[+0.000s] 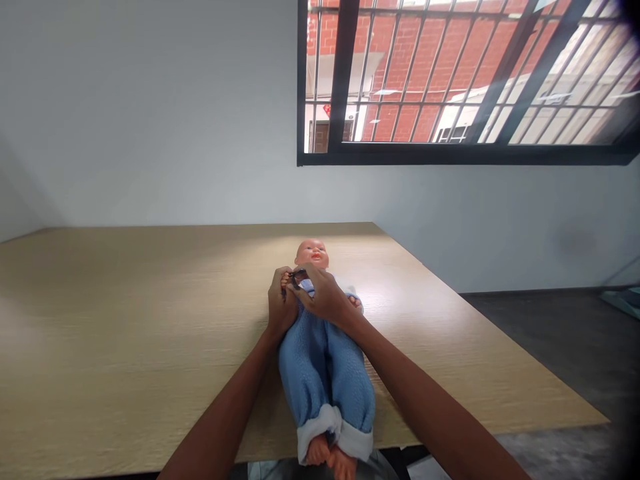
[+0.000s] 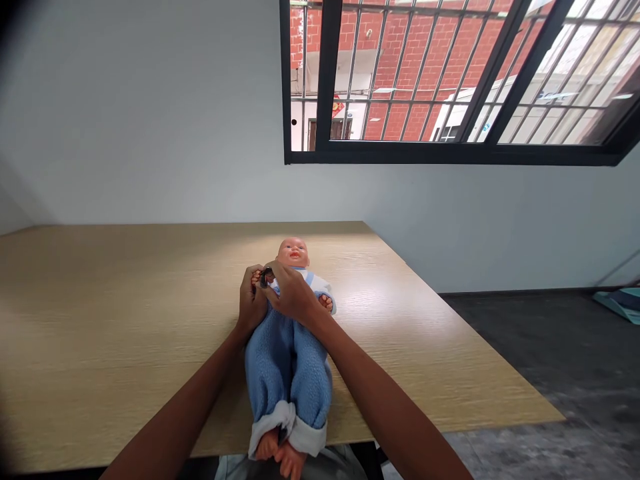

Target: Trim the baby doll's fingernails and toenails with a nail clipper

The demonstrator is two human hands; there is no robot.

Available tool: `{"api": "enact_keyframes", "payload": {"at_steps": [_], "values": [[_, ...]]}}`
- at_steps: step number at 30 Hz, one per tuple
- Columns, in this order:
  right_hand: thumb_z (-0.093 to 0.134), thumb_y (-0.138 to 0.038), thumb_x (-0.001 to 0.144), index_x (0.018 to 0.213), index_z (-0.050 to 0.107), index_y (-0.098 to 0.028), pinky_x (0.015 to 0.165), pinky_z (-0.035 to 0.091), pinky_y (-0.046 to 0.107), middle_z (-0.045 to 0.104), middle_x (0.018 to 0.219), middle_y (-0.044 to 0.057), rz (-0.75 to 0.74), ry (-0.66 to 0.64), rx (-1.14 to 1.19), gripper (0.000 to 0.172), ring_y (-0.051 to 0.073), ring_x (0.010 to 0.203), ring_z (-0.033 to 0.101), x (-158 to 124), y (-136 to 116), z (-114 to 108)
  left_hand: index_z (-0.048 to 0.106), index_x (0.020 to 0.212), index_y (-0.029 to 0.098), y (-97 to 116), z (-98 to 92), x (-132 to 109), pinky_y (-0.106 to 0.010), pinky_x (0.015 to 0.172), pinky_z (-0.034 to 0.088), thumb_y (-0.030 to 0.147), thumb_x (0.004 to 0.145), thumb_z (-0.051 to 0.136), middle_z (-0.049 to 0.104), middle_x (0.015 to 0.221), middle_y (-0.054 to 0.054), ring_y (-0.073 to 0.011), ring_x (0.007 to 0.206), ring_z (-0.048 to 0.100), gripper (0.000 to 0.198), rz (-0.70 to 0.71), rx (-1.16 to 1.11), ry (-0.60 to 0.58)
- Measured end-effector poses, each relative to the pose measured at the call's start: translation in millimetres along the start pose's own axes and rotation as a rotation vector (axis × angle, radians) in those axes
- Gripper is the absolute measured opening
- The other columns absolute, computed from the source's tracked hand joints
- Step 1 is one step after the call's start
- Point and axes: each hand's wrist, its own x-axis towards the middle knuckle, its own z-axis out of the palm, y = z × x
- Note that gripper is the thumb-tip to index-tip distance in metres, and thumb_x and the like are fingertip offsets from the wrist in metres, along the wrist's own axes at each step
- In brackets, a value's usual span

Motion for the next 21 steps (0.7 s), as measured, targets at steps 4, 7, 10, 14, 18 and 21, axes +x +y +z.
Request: {"api": "enact_keyframes", "payload": {"at_steps": [4,7,10,14,18,21], "values": [[0.065,-0.038,0.103,0.130,0.063,-0.019,0.093,0.061,0.045,0.066,0.131,0.010,-0.007,-0.020,0.003,0.033,0.023,0.110,0.069,2.1,-0.3,-0.7,0.058,0.105,0.023,-0.8,0.4,0.4,-0.030,0.077,0.053,0.030,0.099,0.049,0.065,0.089,-0.001,-0.0176,0.080,0.063,0.014,0.005,0.003,0.009],[0.065,-0.038,0.103,0.129,0.063,-0.019,0.093,0.061,0.045,0.066,0.131,0.010,-0.015,-0.041,0.003,0.032,0.023,0.110,0.069,5.3,-0.8,-2.2,0.058,0.104,0.022,-0.5,0.9,0.5,-0.030,0.078,0.052,0.029,0.099,0.048,0.065,0.088,-0.001,-0.0177,0.080,0.062,0.013,0.014,0.004,0.016],[0.065,-0.038,0.103,0.128,0.064,-0.019,0.092,0.061,0.044,0.067,0.129,0.009,-0.026,-0.070,0.000,0.031,0.023,0.108,0.069,9.1,-2.5,-4.9,0.058,0.103,0.022,0.3,1.3,0.7,-0.030,0.076,0.053,0.031,0.100,0.047,0.065,0.087,-0.002,-0.0181,0.079,0.062,0.015,0.022,0.002,0.020],[0.066,-0.038,0.103,0.128,0.064,-0.018,0.090,0.062,0.043,0.067,0.127,0.009,-0.042,-0.130,0.000,0.032,0.023,0.106,0.070,14.6,-4.4,-11.2,0.059,0.103,0.023,1.2,1.1,0.7,-0.031,0.078,0.053,0.038,0.101,0.051,0.067,0.090,-0.002,-0.0189,0.082,0.064,0.018,0.023,0.000,0.019],[0.065,-0.037,0.103,0.127,0.064,-0.019,0.091,0.062,0.043,0.067,0.127,0.009,-0.065,-0.203,-0.001,0.031,0.022,0.106,0.070,22.6,-4.0,-20.0,0.060,0.105,0.023,1.5,1.1,0.5,-0.032,0.079,0.053,0.039,0.102,0.049,0.069,0.093,-0.003,-0.0199,0.085,0.066,0.019,0.022,0.007,0.022],[0.065,-0.037,0.103,0.126,0.064,-0.019,0.090,0.062,0.042,0.068,0.126,0.009,-0.077,-0.257,-0.002,0.030,0.022,0.105,0.070,28.8,-3.7,-25.5,0.060,0.103,0.022,1.2,1.4,0.6,-0.031,0.079,0.053,0.037,0.102,0.049,0.069,0.092,-0.003,-0.0200,0.085,0.066,0.018,0.025,0.014,0.027]]}}
